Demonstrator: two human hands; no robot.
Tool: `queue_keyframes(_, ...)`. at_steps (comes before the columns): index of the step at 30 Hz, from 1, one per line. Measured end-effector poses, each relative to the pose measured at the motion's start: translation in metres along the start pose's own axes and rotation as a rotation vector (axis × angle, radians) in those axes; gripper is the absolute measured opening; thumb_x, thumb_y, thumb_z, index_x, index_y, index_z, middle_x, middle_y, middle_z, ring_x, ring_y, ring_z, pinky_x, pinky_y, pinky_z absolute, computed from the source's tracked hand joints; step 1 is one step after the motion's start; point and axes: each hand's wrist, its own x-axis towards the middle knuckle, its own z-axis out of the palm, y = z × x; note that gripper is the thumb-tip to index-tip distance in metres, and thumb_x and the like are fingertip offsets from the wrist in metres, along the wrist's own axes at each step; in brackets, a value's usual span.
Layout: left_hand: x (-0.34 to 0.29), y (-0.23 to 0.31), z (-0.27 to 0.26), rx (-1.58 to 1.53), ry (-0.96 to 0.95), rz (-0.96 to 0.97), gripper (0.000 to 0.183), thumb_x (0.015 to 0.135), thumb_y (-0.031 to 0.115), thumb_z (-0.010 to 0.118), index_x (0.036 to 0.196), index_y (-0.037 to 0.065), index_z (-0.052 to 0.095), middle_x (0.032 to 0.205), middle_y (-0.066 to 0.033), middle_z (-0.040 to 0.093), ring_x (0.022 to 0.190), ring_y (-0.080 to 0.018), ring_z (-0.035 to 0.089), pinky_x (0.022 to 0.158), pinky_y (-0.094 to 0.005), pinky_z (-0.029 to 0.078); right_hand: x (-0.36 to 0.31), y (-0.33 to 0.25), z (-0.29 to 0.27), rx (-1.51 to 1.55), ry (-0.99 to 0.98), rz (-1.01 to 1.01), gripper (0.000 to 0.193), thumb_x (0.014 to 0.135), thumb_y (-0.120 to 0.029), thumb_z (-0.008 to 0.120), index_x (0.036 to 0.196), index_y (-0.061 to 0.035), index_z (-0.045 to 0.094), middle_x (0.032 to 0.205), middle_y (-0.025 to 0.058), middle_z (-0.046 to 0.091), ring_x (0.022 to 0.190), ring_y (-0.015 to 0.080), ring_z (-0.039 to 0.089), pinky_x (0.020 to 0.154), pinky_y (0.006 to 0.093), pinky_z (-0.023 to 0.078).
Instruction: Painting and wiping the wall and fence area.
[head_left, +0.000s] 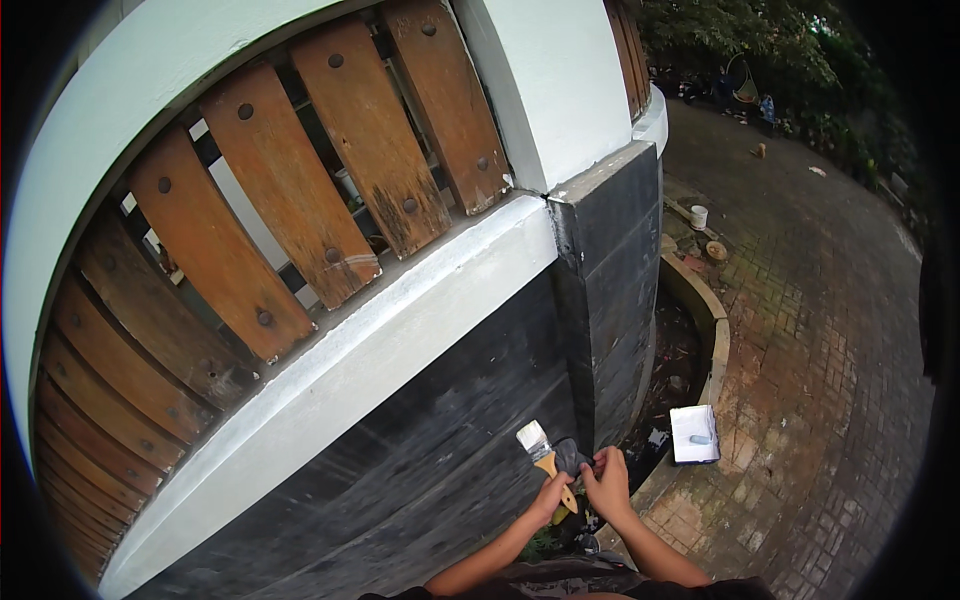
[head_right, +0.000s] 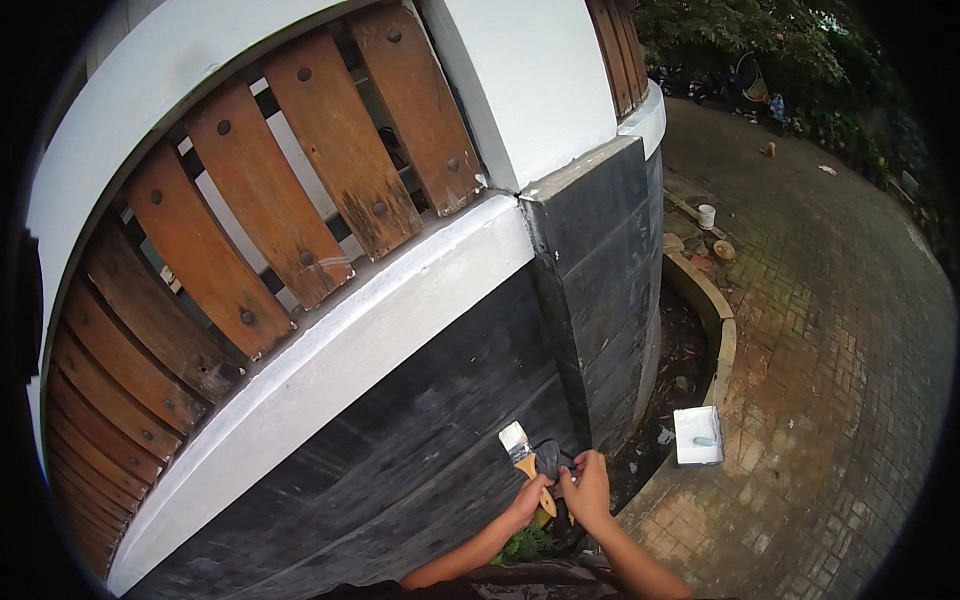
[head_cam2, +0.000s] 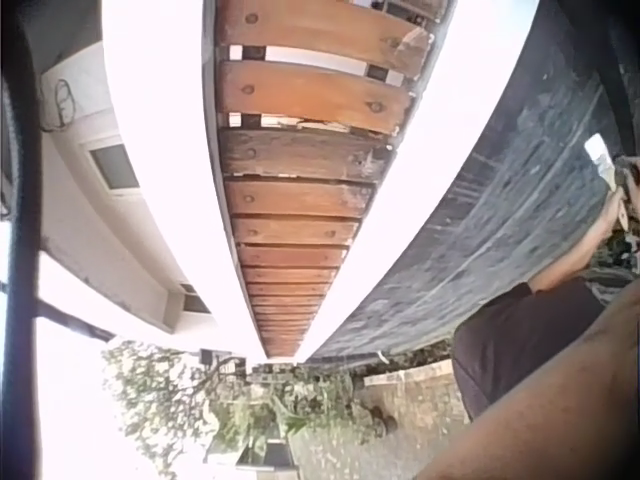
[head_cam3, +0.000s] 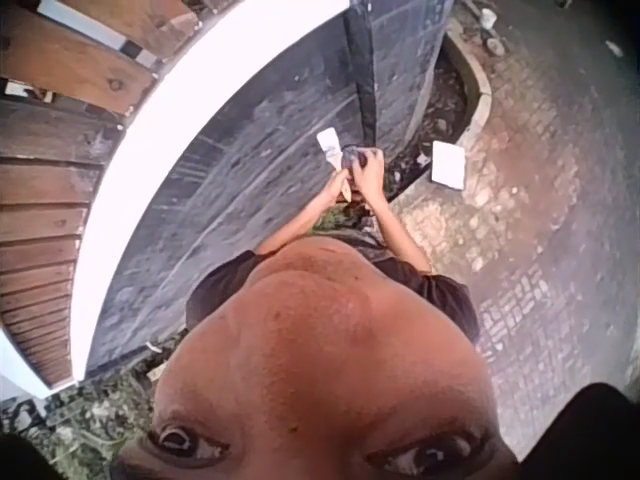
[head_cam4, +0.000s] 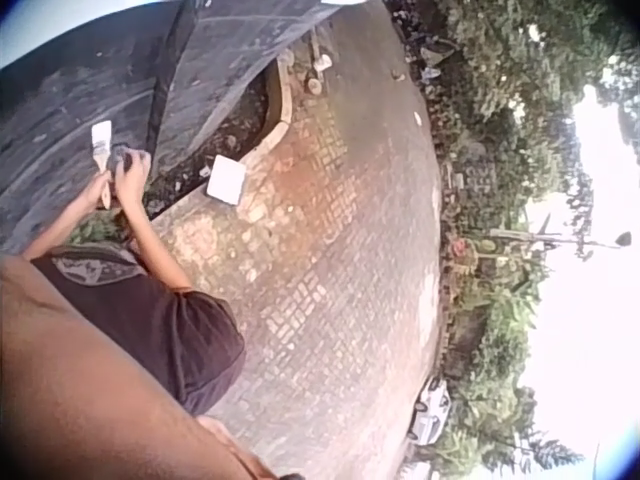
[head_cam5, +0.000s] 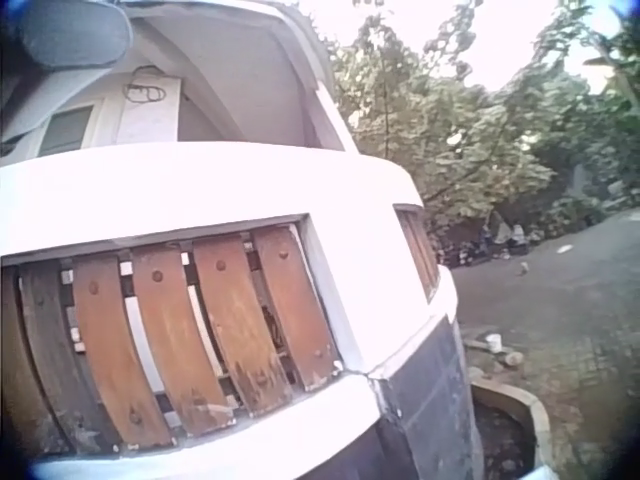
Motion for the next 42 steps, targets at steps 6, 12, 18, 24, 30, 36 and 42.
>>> queue_keyframes(6,0.010,0.029,0.014,0.025,-0.277,-0.089,0.031,0.088,0.034,0.049,0.090,0.005,0.060,0.082,-0.0036,0.060,0.076,-0.0105,0.056,0.069,-0.0252,0.044,-0.012,0.038,0.004,0.616,-0.631,0.523,0.022,0.092,-0.019,0.051,0.102,0.0007,0.048,0.080,0.0122,0.060,0.063,0.0207,0.065,0.052,0.0284,0.050)
queue_keyframes(12,0.022,0.023,0.029,0.234,-0.203,0.322,0.047,0.095,0.048,0.043,0.114,0.005,0.048,0.101,-0.0054,0.059,0.082,-0.0078,0.056,0.060,-0.0219,0.042,-0.001,0.042,0.019,0.564,-0.483,0.361,0.011,0.093,-0.016,0.042,0.094,-0.0069,0.048,0.066,-0.0005,0.046,0.050,0.0083,0.039,0.044,0.0240,0.032)
queue_keyframes(18,-0.019,0.065,0.033,0.392,-0.428,0.218,0.094,0.092,0.063,0.030,0.142,-0.010,-0.001,0.152,-0.0221,-0.001,0.142,-0.0264,-0.002,0.114,-0.0324,0.005,0.042,0.002,-0.045,0.132,-0.236,0.129,0.015,0.086,-0.011,0.051,0.090,0.0031,0.053,0.064,0.0148,0.056,0.057,0.0205,0.056,0.054,0.0334,0.043)
queue_keyframes(24,-0.036,0.053,0.000,0.308,-0.372,0.211,0.083,0.091,0.057,0.042,0.141,-0.005,0.021,0.147,-0.0193,0.025,0.139,-0.0252,0.019,0.110,-0.0313,0.016,0.151,-0.231,-0.170,-0.416,-0.155,-0.490,0.016,0.082,-0.010,0.063,0.090,0.0038,0.062,0.062,0.0086,0.056,0.055,0.0112,0.049,0.052,0.0269,0.038)
queue_keyframes(30,-0.012,0.003,-0.011,0.293,-0.405,0.241,0.078,0.088,0.055,0.050,0.137,-0.003,0.030,0.139,-0.0191,0.038,0.131,-0.0264,0.035,0.105,-0.0333,0.027,0.254,-0.432,-0.229,-0.849,-0.159,-0.749,0.019,0.085,-0.018,0.065,0.085,0.0009,0.064,0.067,0.0030,0.060,0.059,0.0079,0.055,0.055,0.0233,0.045)
queue_keyframes(36,-0.021,0.001,-0.015,0.237,-0.480,0.176,0.063,0.091,0.042,0.053,0.134,-0.001,0.036,0.136,-0.0118,0.042,0.126,-0.0196,0.038,0.105,-0.0288,0.026,0.232,-0.518,-0.184,-0.974,-0.080,-0.477,0.024,0.073,-0.021,0.071,0.083,0.0003,0.070,0.068,0.0058,0.066,0.062,0.0122,0.060,0.056,0.0268,0.048)
queue_keyframes(42,-0.027,0.010,-0.036,0.168,-0.411,0.188,0.063,0.091,0.041,0.054,0.135,-0.001,0.035,0.136,-0.0127,0.042,0.126,-0.0193,0.038,0.104,-0.0290,0.027,0.315,-0.521,-0.171,-0.990,-0.049,-0.731,0.025,0.070,-0.022,0.075,0.079,0.0005,0.068,0.063,0.0024,0.062,0.056,0.0094,0.054,0.049,0.0253,0.043)
